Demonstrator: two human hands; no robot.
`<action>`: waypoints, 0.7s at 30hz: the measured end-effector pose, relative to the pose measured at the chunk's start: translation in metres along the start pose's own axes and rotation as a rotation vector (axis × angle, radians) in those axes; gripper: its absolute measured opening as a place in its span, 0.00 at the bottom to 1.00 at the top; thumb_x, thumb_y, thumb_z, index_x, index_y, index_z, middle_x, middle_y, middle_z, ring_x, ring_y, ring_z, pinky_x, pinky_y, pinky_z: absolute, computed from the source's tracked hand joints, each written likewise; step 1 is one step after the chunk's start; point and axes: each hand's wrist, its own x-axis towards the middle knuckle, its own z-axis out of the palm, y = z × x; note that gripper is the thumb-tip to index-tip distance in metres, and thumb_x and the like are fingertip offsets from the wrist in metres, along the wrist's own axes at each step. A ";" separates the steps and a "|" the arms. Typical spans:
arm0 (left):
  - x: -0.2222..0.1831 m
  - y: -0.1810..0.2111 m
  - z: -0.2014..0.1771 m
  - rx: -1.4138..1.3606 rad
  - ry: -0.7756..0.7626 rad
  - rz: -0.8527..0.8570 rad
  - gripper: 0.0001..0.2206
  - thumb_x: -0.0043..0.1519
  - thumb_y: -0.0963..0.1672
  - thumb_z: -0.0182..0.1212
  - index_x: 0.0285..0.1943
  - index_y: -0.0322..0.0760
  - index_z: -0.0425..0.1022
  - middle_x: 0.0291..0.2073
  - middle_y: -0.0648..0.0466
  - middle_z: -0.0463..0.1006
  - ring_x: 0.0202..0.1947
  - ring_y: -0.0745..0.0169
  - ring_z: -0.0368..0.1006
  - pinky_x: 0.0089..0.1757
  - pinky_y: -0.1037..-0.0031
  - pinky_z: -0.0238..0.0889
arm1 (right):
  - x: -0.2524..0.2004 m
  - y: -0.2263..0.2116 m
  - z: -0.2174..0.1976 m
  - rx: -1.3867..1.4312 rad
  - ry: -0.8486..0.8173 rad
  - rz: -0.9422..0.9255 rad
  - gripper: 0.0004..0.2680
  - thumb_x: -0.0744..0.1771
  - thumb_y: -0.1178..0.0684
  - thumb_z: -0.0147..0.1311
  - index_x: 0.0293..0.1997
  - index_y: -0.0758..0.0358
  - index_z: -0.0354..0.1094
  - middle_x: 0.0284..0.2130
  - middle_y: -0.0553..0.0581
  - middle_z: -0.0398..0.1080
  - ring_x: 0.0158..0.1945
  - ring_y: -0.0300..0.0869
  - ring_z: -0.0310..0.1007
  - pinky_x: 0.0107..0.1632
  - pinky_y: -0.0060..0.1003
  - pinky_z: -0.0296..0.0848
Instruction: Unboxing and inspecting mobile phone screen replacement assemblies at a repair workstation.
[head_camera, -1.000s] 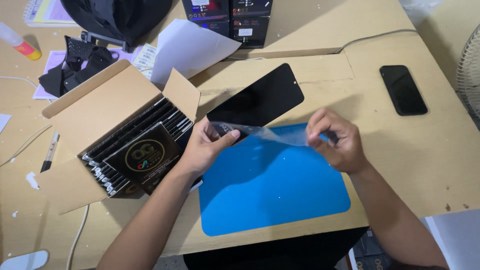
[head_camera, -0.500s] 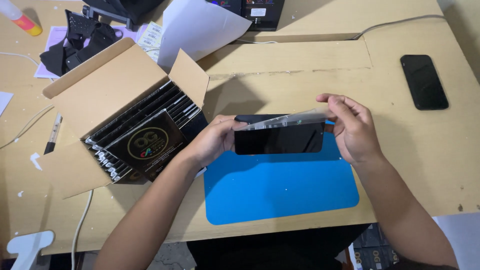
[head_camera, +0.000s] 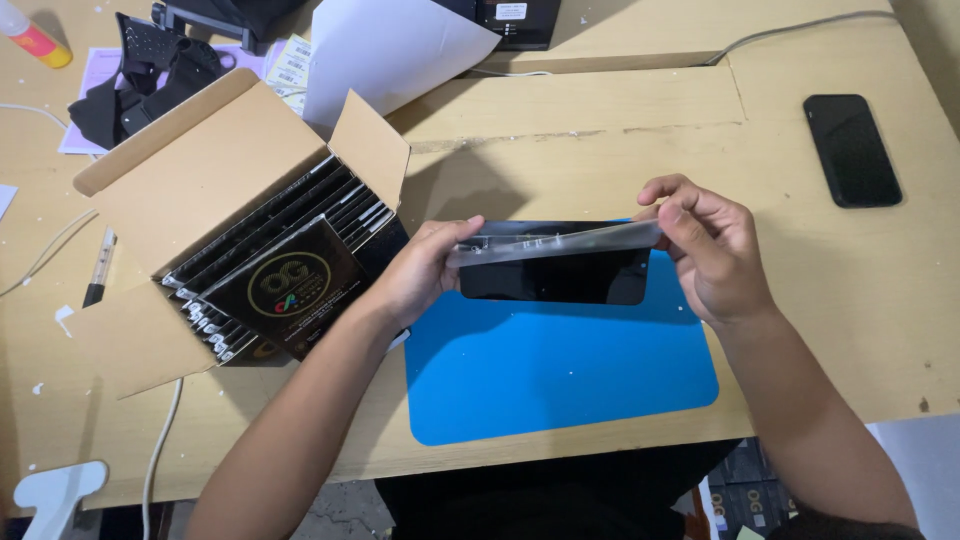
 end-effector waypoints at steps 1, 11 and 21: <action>-0.003 0.003 0.003 0.000 0.013 0.005 0.18 0.70 0.48 0.52 0.42 0.26 0.80 0.22 0.47 0.77 0.29 0.59 0.82 0.34 0.65 0.78 | 0.000 -0.001 0.001 0.002 -0.012 -0.010 0.10 0.71 0.51 0.52 0.34 0.66 0.67 0.45 0.61 0.67 0.45 0.46 0.78 0.49 0.39 0.78; 0.004 -0.010 0.004 0.177 0.003 0.097 0.19 0.73 0.48 0.48 0.43 0.31 0.81 0.25 0.52 0.78 0.30 0.65 0.79 0.34 0.66 0.78 | 0.002 -0.024 0.012 -0.068 0.048 0.011 0.09 0.72 0.53 0.51 0.34 0.64 0.66 0.48 0.57 0.67 0.58 0.44 0.71 0.59 0.36 0.70; 0.008 -0.027 0.005 0.126 0.116 0.156 0.19 0.74 0.50 0.46 0.49 0.32 0.79 0.28 0.48 0.81 0.32 0.62 0.80 0.38 0.61 0.80 | 0.017 -0.012 -0.003 -0.315 0.019 -0.061 0.09 0.72 0.52 0.55 0.38 0.69 0.70 0.49 0.62 0.64 0.61 0.45 0.66 0.64 0.42 0.66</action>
